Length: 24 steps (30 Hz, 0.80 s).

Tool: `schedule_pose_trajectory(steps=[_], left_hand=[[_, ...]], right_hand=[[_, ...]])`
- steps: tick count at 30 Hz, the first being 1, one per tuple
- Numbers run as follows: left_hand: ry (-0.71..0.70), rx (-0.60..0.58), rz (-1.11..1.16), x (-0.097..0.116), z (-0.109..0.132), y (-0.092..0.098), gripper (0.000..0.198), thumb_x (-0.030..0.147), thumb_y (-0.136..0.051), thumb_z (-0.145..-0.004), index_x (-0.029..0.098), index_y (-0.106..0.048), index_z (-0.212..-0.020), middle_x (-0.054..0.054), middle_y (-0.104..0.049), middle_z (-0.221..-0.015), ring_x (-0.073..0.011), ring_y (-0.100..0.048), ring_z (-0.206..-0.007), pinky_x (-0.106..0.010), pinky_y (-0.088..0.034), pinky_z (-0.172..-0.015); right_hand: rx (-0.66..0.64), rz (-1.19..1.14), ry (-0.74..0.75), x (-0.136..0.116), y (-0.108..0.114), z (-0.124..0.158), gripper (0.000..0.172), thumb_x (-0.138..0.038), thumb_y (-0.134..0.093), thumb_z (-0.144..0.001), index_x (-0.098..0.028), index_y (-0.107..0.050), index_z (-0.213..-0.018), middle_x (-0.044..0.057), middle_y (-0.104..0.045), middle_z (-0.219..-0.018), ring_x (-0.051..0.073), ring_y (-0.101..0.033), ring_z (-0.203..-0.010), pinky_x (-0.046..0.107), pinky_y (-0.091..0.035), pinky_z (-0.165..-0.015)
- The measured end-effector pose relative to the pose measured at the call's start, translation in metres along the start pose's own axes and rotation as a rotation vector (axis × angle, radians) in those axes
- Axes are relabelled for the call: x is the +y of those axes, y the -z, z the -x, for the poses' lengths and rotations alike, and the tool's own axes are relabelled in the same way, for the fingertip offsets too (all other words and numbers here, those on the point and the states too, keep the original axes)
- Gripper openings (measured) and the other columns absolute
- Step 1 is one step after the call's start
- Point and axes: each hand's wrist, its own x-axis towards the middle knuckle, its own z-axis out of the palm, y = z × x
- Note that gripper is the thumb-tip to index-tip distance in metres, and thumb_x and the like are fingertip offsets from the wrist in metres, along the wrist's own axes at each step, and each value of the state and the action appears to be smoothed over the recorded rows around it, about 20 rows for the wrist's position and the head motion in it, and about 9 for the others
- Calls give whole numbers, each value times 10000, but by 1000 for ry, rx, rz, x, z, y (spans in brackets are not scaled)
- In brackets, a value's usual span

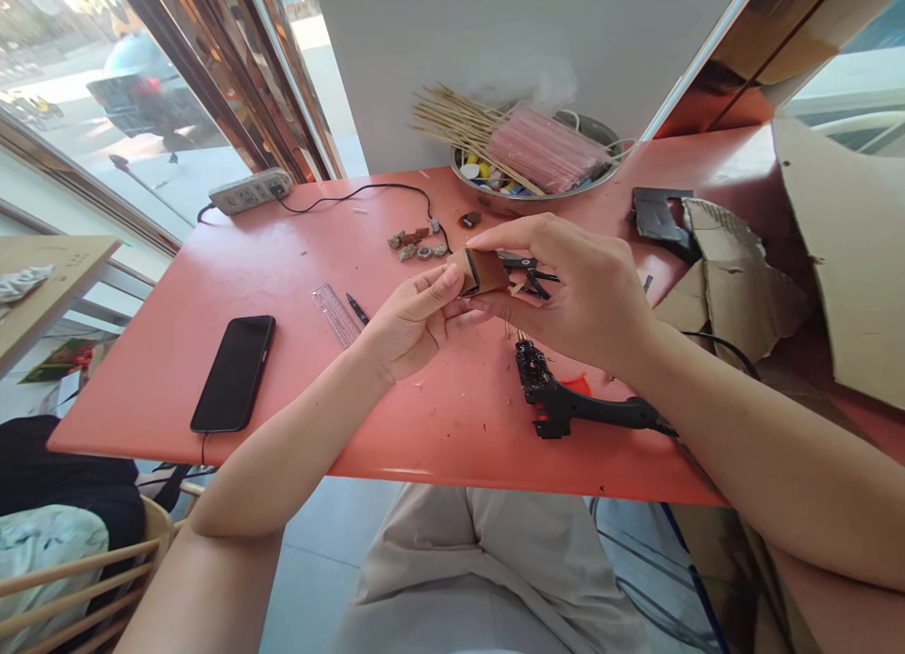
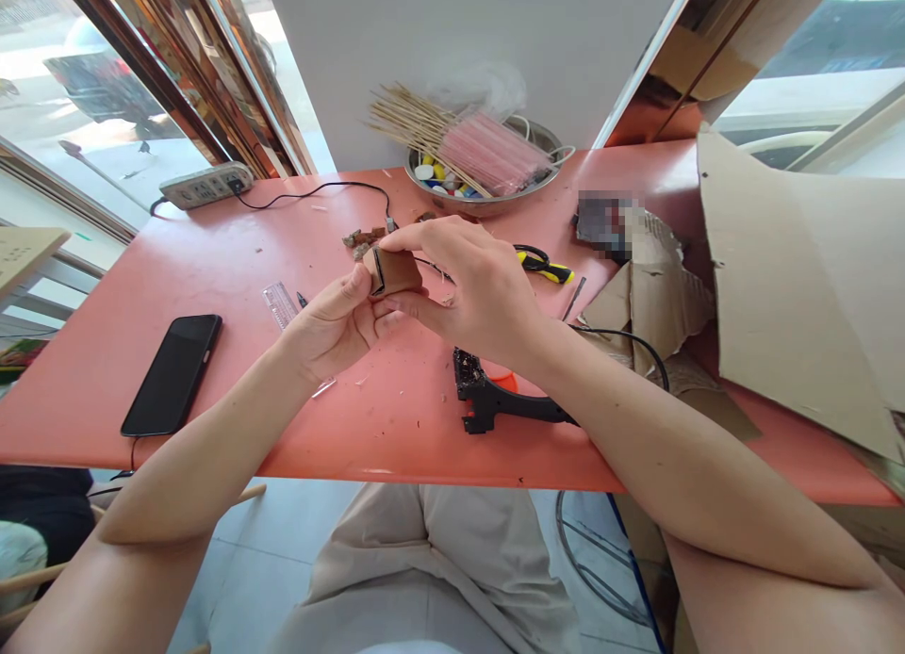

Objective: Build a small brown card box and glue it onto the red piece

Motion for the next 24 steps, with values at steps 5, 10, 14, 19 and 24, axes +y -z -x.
schedule_pose_trajectory(steps=[5, 10, 14, 19, 24], left_hand=[[-10, -5, -6, 0, 1, -3, 133, 278, -777, -1052, 156, -817, -1088, -64, -895, -1031, -176, -883, -961, -202, -689, -853], [-43, -33, -44, 4, 2, -7, 267, 163, -630, -1101, 164, -829, -924, -30, -861, -870, -123, -845, -839, -173, -655, -792], [-48, -12, -77, 5, 0, -3, 147, 199, -789, -1020, 156, -835, -887, -16, -811, -806, -113, -797, -770, -212, -665, -833], [-85, -16, -162, 6, 0, 4, 236, 332, -1000, -837, 154, -850, -879, -25, -801, -860, -135, -775, -810, -262, -662, -885], [-139, -40, -214, 10, 3, -1, 276, 303, -1026, -802, 140, -811, -743, -7, -735, -769, -102, -684, -723, -217, -609, -761]], right_hand=[[18, -7, -16, -2, -1, 0, 254, -282, -736, -988, -347, -781, -1229, 23, -876, -1229, 316, -837, -1147, 499, -687, -1026], [59, -26, -22, 2, -7, 4, 241, -293, -747, -982, -329, -768, -1219, 25, -877, -1188, 299, -848, -1078, 461, -704, -948], [55, -70, -60, 5, -12, 7, 231, -307, -784, -971, -316, -756, -1199, 25, -875, -1140, 277, -846, -1005, 429, -712, -887], [54, -115, -120, 5, -15, 8, 221, -385, -834, -971, -290, -732, -1143, 32, -866, -1088, 266, -846, -973, 421, -714, -870], [52, -126, -126, 3, -19, 9, 271, -325, -874, -933, -286, -693, -1132, 14, -866, -1084, 245, -845, -941, 408, -712, -865]])
